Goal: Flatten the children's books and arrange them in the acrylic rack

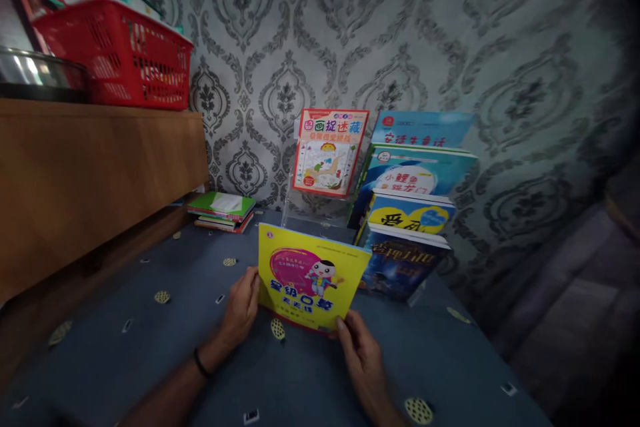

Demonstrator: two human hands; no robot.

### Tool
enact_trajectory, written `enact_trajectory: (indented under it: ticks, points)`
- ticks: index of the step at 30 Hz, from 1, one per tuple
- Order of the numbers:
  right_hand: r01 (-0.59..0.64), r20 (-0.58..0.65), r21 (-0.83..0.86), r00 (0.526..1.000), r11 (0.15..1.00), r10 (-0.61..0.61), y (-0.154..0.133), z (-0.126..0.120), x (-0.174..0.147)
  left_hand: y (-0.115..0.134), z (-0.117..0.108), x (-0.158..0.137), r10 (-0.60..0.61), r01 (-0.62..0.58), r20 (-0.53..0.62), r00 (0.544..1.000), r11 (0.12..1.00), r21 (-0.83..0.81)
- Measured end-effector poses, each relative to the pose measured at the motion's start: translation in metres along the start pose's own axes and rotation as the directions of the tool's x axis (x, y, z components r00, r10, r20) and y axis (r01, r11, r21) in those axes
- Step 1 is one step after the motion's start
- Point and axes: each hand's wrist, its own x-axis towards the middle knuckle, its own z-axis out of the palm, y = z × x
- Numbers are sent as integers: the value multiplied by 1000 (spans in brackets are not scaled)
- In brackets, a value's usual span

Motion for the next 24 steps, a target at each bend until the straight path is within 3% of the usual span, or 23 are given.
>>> enact_trajectory:
  ticks: [11, 24]
  points:
    - [-17, 45, -51, 999, 999, 20, -2, 1, -4, 6, -4, -1, -18, 16, 67, 998, 999, 33]
    - [64, 68, -91, 996, 994, -58, -19, 2, -3, -1, -4, -5, 19, -23, 59, 998, 997, 73]
